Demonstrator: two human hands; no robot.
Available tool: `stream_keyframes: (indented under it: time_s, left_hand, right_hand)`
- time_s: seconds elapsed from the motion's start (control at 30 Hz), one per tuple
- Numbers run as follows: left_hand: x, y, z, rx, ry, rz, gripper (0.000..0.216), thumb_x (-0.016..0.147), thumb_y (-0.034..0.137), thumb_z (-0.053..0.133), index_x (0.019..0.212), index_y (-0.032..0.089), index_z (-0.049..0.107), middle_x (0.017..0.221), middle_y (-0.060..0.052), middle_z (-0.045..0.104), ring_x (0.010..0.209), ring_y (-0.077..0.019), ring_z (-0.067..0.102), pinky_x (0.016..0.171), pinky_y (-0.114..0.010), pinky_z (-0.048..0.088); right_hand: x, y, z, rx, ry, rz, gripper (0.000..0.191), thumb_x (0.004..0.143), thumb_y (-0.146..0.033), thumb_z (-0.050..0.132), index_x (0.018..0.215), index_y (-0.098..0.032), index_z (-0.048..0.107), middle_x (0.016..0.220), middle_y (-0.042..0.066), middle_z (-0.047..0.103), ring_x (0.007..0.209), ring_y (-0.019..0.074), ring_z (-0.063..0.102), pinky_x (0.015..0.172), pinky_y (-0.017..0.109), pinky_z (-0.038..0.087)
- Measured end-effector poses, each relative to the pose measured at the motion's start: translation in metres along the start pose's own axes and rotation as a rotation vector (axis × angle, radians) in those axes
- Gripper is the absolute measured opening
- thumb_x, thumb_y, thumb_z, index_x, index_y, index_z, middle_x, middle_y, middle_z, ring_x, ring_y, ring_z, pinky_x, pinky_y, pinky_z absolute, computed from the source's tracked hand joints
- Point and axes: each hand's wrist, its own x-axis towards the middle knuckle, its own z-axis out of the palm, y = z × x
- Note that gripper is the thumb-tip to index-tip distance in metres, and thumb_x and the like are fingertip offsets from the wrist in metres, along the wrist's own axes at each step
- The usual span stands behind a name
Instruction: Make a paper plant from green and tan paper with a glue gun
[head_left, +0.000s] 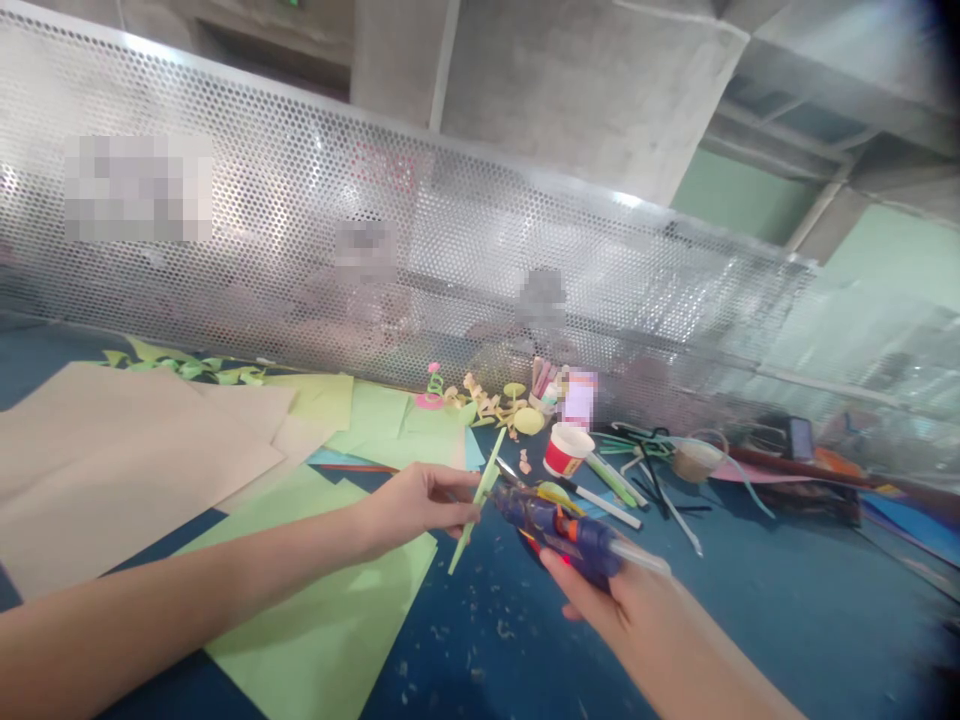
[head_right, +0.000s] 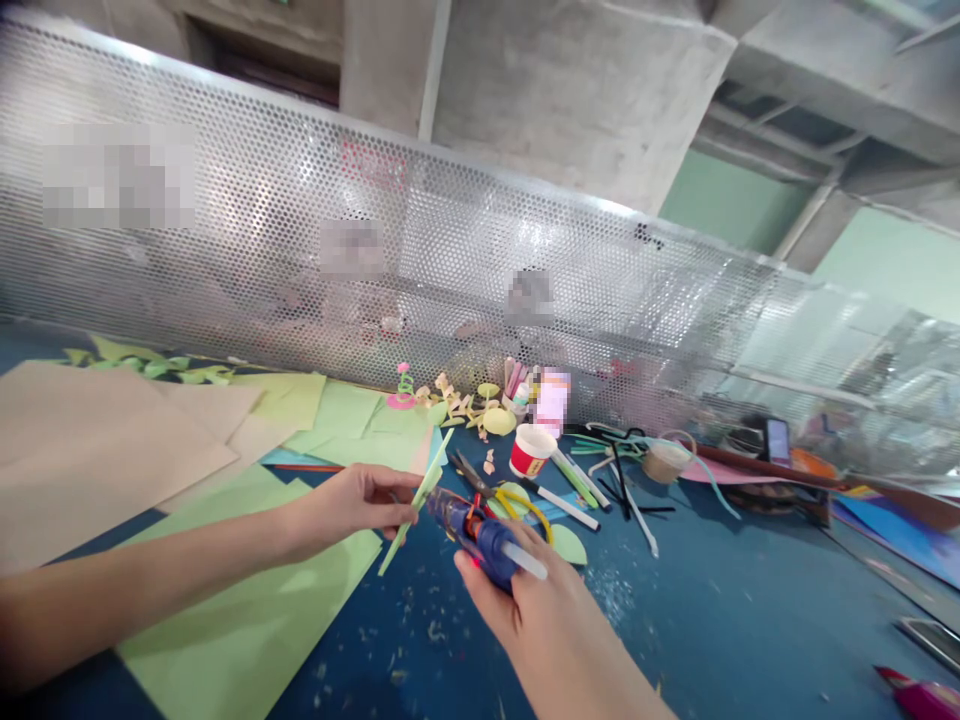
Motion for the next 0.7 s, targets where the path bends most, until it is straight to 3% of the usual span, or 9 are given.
stream_keyframes:
  time_s: [0.27,0.47,0.57,0.7]
  left_hand:
    - [0.0015,0.0008,-0.0006,-0.067,-0.035,0.025,0.039,0.069,0.029,0.066,0.107,0.020,0.062,0.074,0.000,0.062,0.062,-0.0097,0.056,0.063,-0.024,0.048]
    - [0.0006,0.0021,-0.0010,-0.078,-0.046,0.024,0.039,0.071,0.027,0.065,0.109,0.020,0.061,0.073,0.000,0.061,0.062,-0.0092,0.055,0.064,-0.024,0.047]
    - [0.0012,0.0022,-0.0005,-0.081,-0.050,0.022,0.039,0.071,0.027,0.065,0.109,0.020,0.061,0.076,-0.001,0.062,0.065,-0.0099,0.055,0.064,-0.024,0.047]
    - [0.0021,0.0004,-0.0006,-0.089,-0.036,0.014,0.040,0.070,0.027,0.065,0.109,0.020,0.060,0.072,0.000,0.061,0.064,-0.0098,0.055,0.063,-0.024,0.047]
  right_hand:
    - [-0.0029,-0.0001,0.0019,-0.024,-0.038,-0.005,0.038,0.084,-0.039,0.041,0.110,-0.019,0.059,0.102,0.010,0.063,0.107,0.0278,0.053,0.082,0.040,0.051]
    - [-0.0050,-0.0006,0.0004,-0.009,-0.038,-0.023,0.037,0.083,-0.039,0.043,0.107,-0.019,0.062,0.098,0.010,0.065,0.101,0.0280,0.057,0.079,0.039,0.052]
    - [-0.0050,-0.0024,0.0005,0.028,-0.010,-0.035,0.033,0.080,-0.038,0.047,0.104,-0.022,0.063,0.093,0.009,0.067,0.093,0.0271,0.061,0.071,0.035,0.054]
    - [-0.0070,-0.0014,0.0001,0.083,-0.025,0.013,0.034,0.079,-0.041,0.047,0.102,-0.022,0.064,0.088,0.007,0.068,0.064,0.0200,0.066,0.054,0.027,0.055]
